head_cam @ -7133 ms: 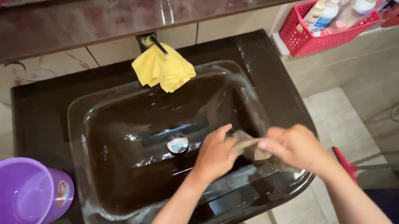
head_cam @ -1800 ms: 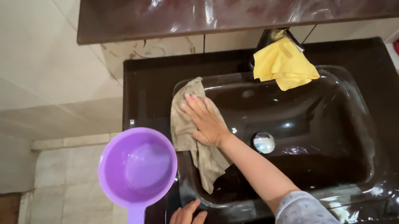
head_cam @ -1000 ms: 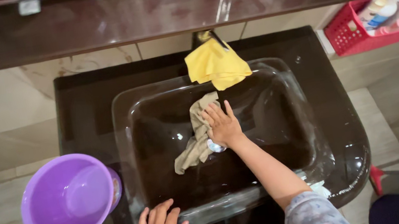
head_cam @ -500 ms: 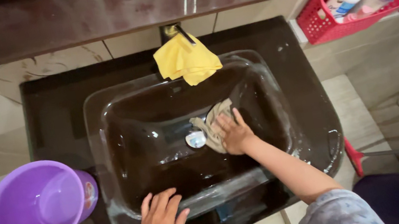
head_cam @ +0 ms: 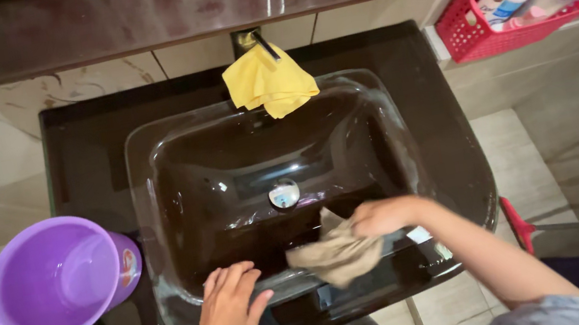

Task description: The person wipes the surfaces and edges of a dark bathroom sink using a cloth and a yellow sponge, then washes the cloth in a bucket of water and continues wiping the sink and surrounding wall.

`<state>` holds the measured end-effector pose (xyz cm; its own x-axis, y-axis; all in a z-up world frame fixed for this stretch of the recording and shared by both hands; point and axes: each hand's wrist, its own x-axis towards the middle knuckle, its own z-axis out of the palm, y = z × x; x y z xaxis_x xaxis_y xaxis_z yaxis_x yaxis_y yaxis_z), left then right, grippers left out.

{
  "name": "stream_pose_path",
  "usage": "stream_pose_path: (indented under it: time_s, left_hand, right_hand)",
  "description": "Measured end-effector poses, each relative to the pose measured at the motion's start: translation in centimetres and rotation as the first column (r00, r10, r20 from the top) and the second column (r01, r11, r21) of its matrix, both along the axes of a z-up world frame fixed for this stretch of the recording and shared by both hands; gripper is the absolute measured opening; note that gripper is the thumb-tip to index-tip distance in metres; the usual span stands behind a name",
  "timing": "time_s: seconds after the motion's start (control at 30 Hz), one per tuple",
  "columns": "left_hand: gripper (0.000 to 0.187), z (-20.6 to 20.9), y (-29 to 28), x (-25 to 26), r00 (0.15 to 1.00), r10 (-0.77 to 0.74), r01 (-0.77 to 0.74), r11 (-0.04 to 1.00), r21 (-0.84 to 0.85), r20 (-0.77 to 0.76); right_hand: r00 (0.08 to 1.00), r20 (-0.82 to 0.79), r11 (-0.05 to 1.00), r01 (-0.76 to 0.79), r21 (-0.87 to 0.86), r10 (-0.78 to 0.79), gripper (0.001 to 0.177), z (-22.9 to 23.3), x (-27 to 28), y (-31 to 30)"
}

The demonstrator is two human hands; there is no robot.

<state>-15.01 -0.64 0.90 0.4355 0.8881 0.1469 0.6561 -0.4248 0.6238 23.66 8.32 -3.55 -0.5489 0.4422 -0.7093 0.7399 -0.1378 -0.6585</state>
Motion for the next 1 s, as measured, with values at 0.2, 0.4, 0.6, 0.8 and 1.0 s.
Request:
stream_pose_path:
  time_s: [0.2,0.4,0.6,0.8,1.0]
  left_hand:
    - [0.036,0.2,-0.7,0.4,0.993,0.109,-0.107,0.993,0.041,-0.045]
    - [0.037,-0.7,-1.9,2.6,0.971,0.222,-0.221,0.975,0.029,-0.085]
    - [0.033,-1.3,-3.1,3.6,0.941,0.329,-0.331,0.943,-0.016,-0.076]
    - [0.035,-1.6,-3.3,3.1,0.941,0.338,-0.339,0.941,-0.019,-0.031]
    - [0.041,-2.3,-3.5,1.9,0.962,0.271,-0.271,0.962,0.007,0.037]
  right_hand:
    - [0.910,-0.058,0.756,0.376,0.536,-0.411,0.049,7.1,11.0,4.8]
    - [0.901,0.374,0.368,-0.278,0.887,-0.221,0.073,2.0,9.6,8.4]
    - [0.896,0.420,0.459,-0.317,0.830,-0.141,0.079,0.6,10.1,5.7]
    - [0.795,0.604,0.457,-0.559,0.692,0.058,0.071,-0.4,9.6,-4.0]
    - [0.955,0.182,0.719,0.044,0.693,-0.233,0.073,-0.8,2.0,-12.2]
